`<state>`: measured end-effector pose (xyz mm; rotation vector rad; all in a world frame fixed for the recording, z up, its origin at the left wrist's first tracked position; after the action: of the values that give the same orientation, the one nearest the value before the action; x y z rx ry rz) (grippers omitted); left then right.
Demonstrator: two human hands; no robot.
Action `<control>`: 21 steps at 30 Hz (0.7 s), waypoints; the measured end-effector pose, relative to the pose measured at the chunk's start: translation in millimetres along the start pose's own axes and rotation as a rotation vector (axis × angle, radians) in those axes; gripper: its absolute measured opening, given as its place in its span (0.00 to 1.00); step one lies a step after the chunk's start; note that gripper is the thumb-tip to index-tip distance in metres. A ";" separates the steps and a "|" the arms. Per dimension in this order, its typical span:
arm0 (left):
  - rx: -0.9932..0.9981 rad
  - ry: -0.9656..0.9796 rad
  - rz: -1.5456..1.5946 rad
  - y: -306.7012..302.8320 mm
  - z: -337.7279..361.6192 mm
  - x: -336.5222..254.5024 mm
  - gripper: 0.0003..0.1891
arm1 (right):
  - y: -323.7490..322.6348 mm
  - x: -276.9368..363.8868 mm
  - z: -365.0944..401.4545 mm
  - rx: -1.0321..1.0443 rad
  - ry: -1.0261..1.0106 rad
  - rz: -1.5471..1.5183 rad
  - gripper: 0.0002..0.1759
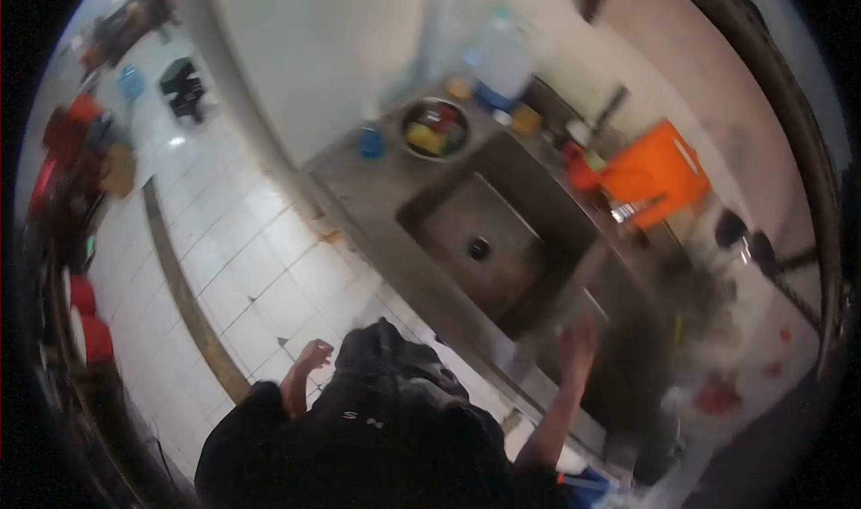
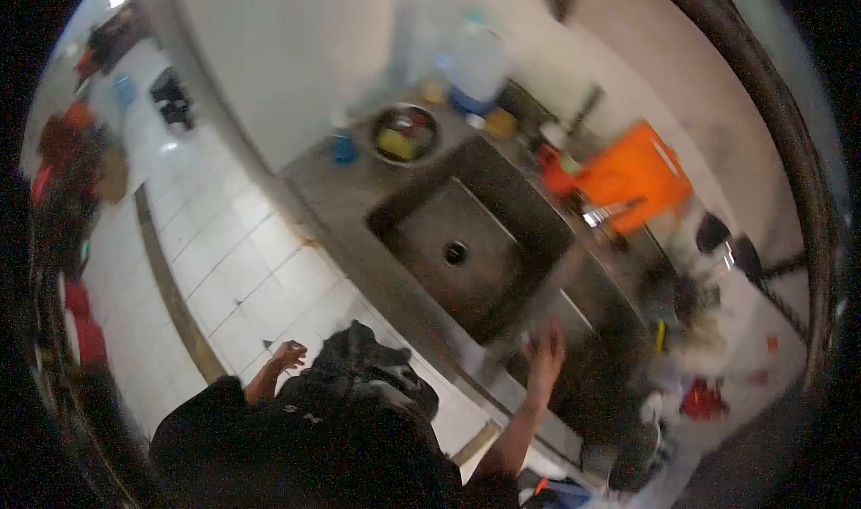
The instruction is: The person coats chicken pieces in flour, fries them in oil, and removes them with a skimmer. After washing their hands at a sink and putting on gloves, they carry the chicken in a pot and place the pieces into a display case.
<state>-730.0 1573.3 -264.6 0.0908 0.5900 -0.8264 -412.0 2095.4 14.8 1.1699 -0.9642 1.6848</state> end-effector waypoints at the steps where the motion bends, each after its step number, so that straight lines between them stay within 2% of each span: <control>1: 0.160 -0.109 0.354 9.1 -17.4 23.0 0.12 | -1.7 7.4 -27.5 0.003 0.054 -0.054 0.29; 2: 0.086 -0.047 -0.014 25.1 -6.9 1.6 0.13 | 0.7 17.3 -52.2 0.053 0.029 -0.185 0.30; 3: 0.066 0.334 -0.177 35.0 6.1 -9.4 0.13 | -7.4 11.4 -88.6 0.097 0.069 -0.279 0.29; 4: 0.064 0.162 0.124 41.4 -9.1 8.5 0.13 | -4.0 23.1 -113.7 0.022 0.099 -0.319 0.29; 5: 0.193 0.284 -0.162 48.5 -4.0 -4.1 0.13 | -8.6 26.7 -143.0 0.080 0.081 -0.422 0.28; 6: 0.207 0.280 -0.175 58.7 -1.6 -9.1 0.13 | -7.0 23.4 -174.2 0.171 0.066 -0.526 0.27; 8: 0.072 0.133 0.217 50.0 8.8 4.3 0.15 | 10.8 26.5 -229.9 0.148 0.095 -0.596 0.27; 9: 0.069 -0.038 0.285 44.6 3.0 13.7 0.14 | 11.9 29.4 -258.0 0.077 0.104 -0.662 0.28; 10: 0.029 -0.111 0.256 42.7 1.7 12.0 0.15 | 10.0 32.6 -273.9 0.082 0.097 -0.670 0.28; 11: -0.010 -0.184 0.230 40.7 -0.1 11.1 0.15 | 12.6 32.9 -290.6 0.170 0.104 -0.665 0.28; 12: -0.112 -0.174 0.125 42.4 13.0 1.2 0.15 | 10.7 28.9 -308.7 0.261 0.119 -0.653 0.28; 14: -0.014 -0.114 0.431 29.3 -7.8 36.8 0.17 | -30.3 -26.8 -388.1 0.100 0.069 -0.830 0.29; 15: -0.194 -0.112 0.335 33.3 16.4 18.2 0.16 | -36.0 -28.4 -402.0 0.151 0.094 -0.813 0.29; 16: -0.284 -0.084 0.300 37.0 30.0 7.1 0.16 | -47.4 -34.6 -411.3 0.054 0.140 -0.863 0.27; 17: -0.295 -0.073 0.331 39.9 32.6 5.7 0.16 | -52.4 -36.2 -427.3 -0.048 0.185 -0.904 0.25; 18: -0.298 -0.067 0.353 39.7 34.8 12.8 0.17 | -46.1 -32.5 -445.1 -0.003 0.204 -0.878 0.25; 21: -0.334 -0.111 0.270 51.7 61.8 3.6 0.17 | -87.4 -53.2 -474.7 -0.155 0.312 -0.989 0.17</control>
<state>-662.8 1587.8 -222.4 -0.1762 0.5885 -0.4604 -463.7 2548.6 -151.5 0.9843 -0.2149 0.9174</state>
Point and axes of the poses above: each hand's wrist, its own z-axis away from the middle knuckle, its own y-axis out of the palm, x = y × z, the point moved 4 cm from there along -z, towards the middle knuckle, and after that the axes turned 4 degrees about z, right-handed, at the moved point
